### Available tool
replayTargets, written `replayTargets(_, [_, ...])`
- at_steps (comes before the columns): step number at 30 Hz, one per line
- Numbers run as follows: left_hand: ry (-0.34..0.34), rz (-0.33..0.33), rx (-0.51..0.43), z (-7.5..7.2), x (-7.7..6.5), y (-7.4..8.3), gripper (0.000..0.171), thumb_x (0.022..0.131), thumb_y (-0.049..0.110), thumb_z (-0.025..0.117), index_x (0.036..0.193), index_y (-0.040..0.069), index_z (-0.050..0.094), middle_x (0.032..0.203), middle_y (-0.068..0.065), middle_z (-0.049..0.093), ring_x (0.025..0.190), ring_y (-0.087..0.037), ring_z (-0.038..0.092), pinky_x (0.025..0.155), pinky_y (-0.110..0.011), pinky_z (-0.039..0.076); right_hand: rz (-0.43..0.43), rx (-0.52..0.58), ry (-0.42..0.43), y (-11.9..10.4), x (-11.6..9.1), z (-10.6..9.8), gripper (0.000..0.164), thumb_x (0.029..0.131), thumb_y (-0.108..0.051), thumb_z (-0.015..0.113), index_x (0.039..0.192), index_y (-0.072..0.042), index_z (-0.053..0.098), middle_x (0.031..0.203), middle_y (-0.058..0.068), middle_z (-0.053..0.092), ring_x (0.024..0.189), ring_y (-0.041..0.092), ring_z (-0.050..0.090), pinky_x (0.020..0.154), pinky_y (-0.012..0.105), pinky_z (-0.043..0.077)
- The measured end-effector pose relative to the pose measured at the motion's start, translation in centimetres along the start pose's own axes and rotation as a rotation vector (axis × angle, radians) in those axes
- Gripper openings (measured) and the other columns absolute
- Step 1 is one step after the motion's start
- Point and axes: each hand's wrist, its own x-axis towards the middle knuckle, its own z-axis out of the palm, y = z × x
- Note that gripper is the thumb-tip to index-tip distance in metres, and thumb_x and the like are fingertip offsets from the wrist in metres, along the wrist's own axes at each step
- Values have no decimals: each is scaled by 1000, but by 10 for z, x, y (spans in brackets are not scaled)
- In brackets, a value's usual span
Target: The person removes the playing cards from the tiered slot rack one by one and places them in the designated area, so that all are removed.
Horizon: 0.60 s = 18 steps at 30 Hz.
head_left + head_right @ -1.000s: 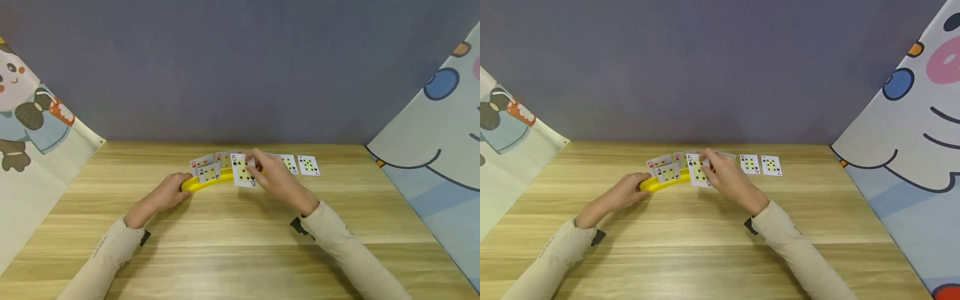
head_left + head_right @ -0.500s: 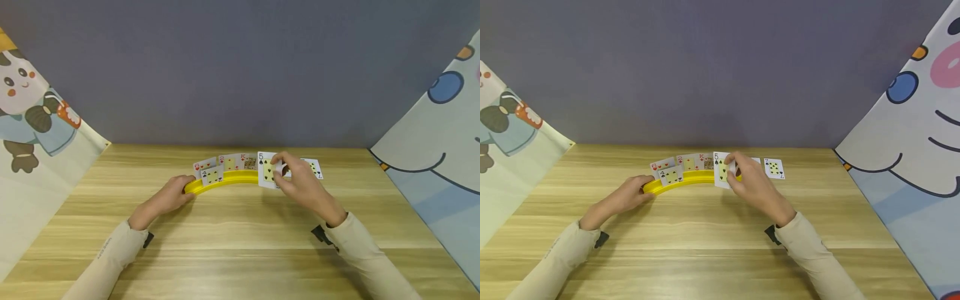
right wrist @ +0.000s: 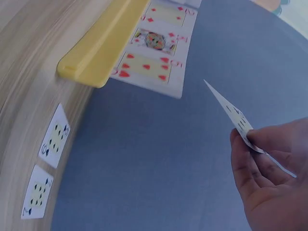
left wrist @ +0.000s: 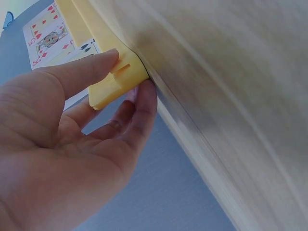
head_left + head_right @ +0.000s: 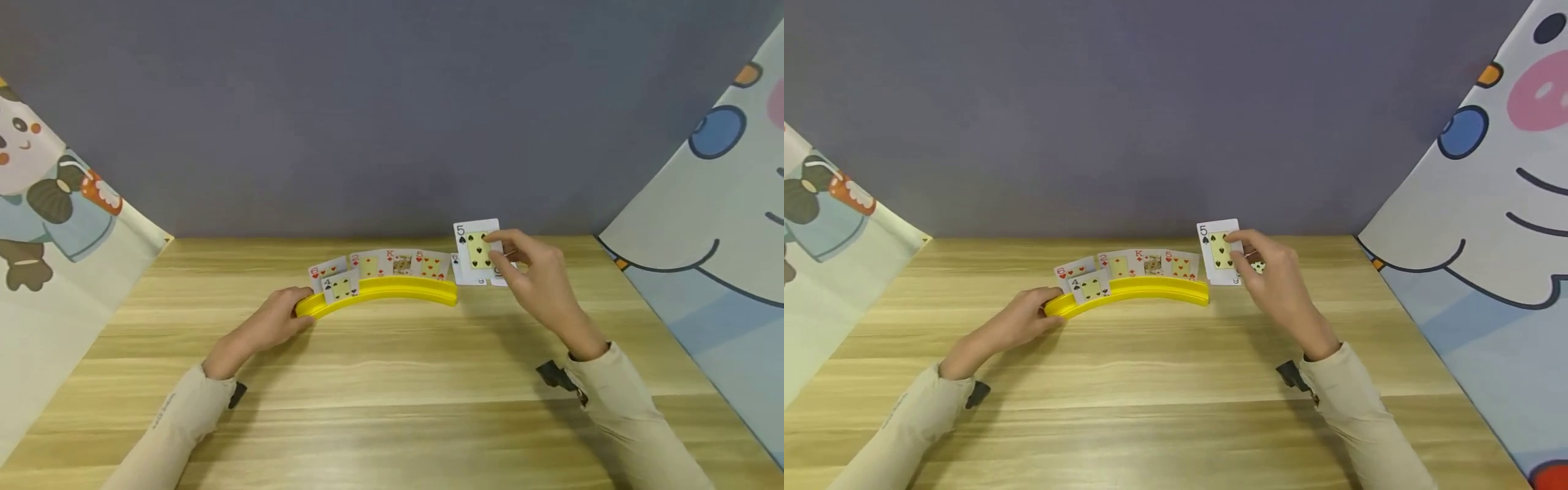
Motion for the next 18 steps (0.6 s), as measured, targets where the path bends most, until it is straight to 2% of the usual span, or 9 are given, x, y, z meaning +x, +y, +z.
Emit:
replayTargets(5, [19, 0, 14, 1, -4, -4, 26, 87, 2, 74, 111, -4, 64, 103, -18, 66, 77, -18, 54, 62, -27, 46, 19, 10, 13, 12, 1, -2, 25, 86, 9, 71, 110, 2, 68, 90, 12, 71, 77, 18, 66, 74, 10, 49])
replayTargets(13, [15, 13, 12, 0, -1, -2, 25, 87, 1, 73, 111, -5, 64, 101, -18, 66, 76, -18, 54, 62, -28, 46, 94, 7, 82, 40, 0, -12, 22, 88, 6, 70, 109, 2, 70, 87, 14, 70, 78, -2, 60, 73, 10, 48])
replayTargets(18, [3, 3, 9, 0, 1, 0, 26, 88, 2, 73, 111, -4, 64, 102, -18, 66, 76, -18, 55, 63, -28, 48, 137, -19, 115, 60, -3, -18, 18, 89, 4, 70, 106, 1, 72, 83, 15, 69, 73, -5, 59, 69, 9, 45])
